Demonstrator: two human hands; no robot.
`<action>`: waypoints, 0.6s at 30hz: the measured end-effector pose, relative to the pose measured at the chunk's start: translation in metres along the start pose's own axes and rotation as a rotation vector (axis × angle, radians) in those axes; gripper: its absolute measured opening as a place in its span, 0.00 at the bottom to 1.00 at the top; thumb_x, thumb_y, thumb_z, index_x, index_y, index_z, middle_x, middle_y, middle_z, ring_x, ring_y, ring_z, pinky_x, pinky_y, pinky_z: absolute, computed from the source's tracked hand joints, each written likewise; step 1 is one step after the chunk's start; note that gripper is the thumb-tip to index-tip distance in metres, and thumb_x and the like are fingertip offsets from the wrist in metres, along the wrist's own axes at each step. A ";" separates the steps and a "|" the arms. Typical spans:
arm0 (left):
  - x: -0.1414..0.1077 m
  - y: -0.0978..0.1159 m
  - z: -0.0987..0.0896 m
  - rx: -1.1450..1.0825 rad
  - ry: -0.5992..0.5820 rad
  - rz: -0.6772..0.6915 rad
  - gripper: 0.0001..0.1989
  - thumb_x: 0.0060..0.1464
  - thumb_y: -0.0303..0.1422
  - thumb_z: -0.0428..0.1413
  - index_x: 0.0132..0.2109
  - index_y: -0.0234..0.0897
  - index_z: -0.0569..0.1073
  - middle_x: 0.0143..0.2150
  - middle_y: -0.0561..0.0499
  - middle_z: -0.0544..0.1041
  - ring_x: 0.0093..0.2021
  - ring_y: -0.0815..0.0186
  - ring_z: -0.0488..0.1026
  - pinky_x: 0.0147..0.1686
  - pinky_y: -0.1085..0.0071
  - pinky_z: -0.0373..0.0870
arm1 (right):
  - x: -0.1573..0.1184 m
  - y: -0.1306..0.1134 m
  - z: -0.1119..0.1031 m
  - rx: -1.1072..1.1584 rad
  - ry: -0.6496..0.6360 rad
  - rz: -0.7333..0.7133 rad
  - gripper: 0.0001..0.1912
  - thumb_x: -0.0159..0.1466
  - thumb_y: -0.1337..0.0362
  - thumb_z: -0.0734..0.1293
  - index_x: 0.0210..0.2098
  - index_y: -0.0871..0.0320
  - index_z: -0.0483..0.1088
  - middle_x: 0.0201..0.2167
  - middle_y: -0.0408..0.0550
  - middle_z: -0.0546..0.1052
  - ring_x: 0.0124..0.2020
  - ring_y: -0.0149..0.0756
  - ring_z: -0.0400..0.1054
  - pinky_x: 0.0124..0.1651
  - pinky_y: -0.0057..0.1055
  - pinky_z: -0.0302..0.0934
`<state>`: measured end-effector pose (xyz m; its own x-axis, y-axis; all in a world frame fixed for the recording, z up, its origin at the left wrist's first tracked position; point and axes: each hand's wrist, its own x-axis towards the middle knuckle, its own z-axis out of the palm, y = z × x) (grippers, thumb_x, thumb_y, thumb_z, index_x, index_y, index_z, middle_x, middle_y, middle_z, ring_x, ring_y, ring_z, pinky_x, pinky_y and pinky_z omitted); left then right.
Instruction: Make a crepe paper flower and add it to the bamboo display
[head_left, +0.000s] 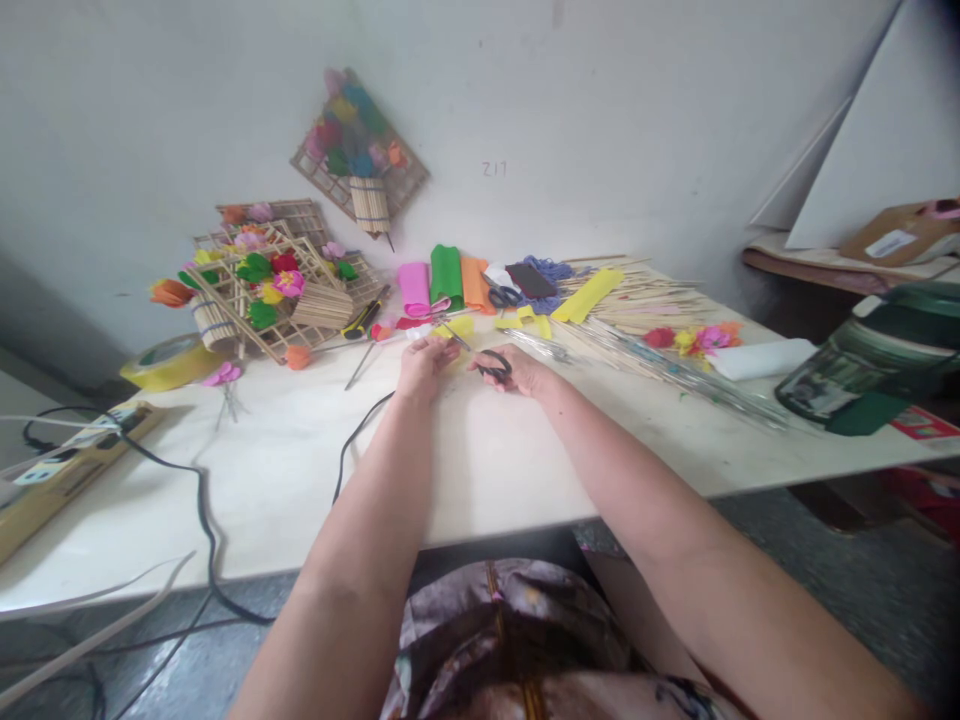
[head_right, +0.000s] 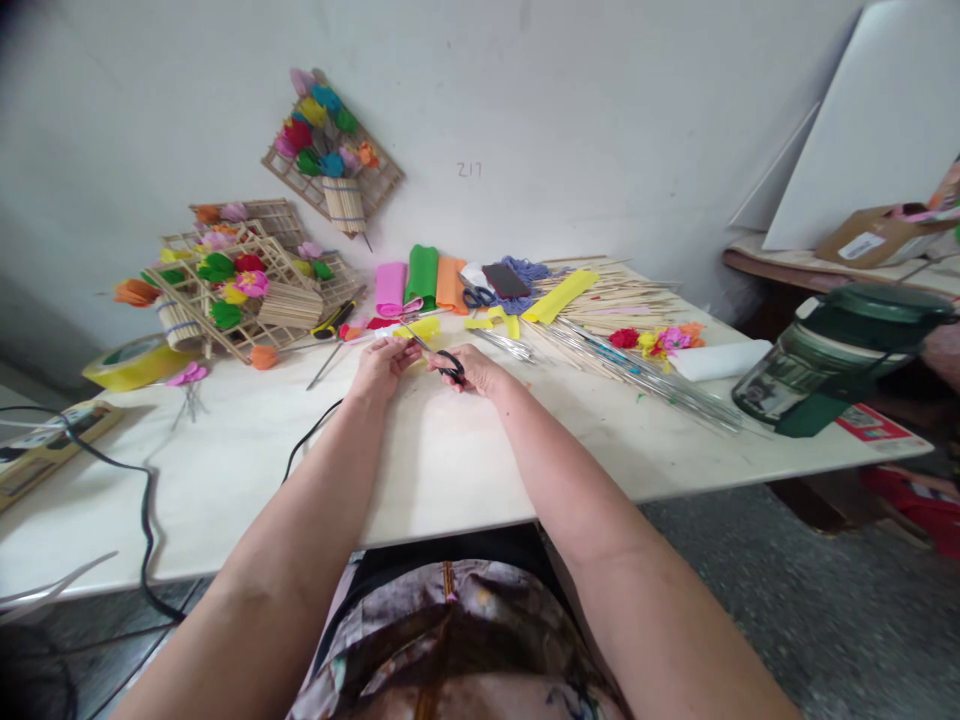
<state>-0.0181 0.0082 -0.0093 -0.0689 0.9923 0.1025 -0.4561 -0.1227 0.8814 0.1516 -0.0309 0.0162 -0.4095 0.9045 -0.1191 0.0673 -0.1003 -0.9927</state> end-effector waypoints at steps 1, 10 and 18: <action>0.000 0.000 0.000 -0.001 0.005 0.003 0.07 0.39 0.27 0.61 0.25 0.33 0.69 0.24 0.51 0.74 0.28 0.70 0.73 0.37 0.70 0.73 | 0.000 0.000 0.000 -0.003 -0.001 0.000 0.19 0.55 0.50 0.70 0.30 0.63 0.70 0.13 0.37 0.65 0.11 0.20 0.53 0.14 0.19 0.46; 0.003 -0.001 -0.003 0.022 -0.008 -0.003 0.07 0.40 0.27 0.61 0.26 0.33 0.69 0.24 0.51 0.73 0.28 0.69 0.74 0.38 0.69 0.73 | 0.003 0.005 -0.004 -0.020 -0.016 -0.024 0.22 0.53 0.47 0.70 0.30 0.63 0.70 0.14 0.38 0.66 0.11 0.20 0.54 0.14 0.19 0.45; 0.003 -0.003 -0.002 0.013 -0.042 0.006 0.08 0.38 0.28 0.62 0.25 0.32 0.69 0.23 0.51 0.74 0.27 0.69 0.74 0.37 0.69 0.73 | 0.006 0.007 -0.004 -0.016 -0.003 -0.015 0.21 0.54 0.48 0.70 0.31 0.63 0.70 0.13 0.37 0.65 0.11 0.20 0.54 0.15 0.20 0.45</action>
<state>-0.0187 0.0116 -0.0131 -0.0346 0.9913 0.1271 -0.4438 -0.1292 0.8868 0.1533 -0.0250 0.0087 -0.4136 0.9045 -0.1042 0.0753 -0.0800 -0.9939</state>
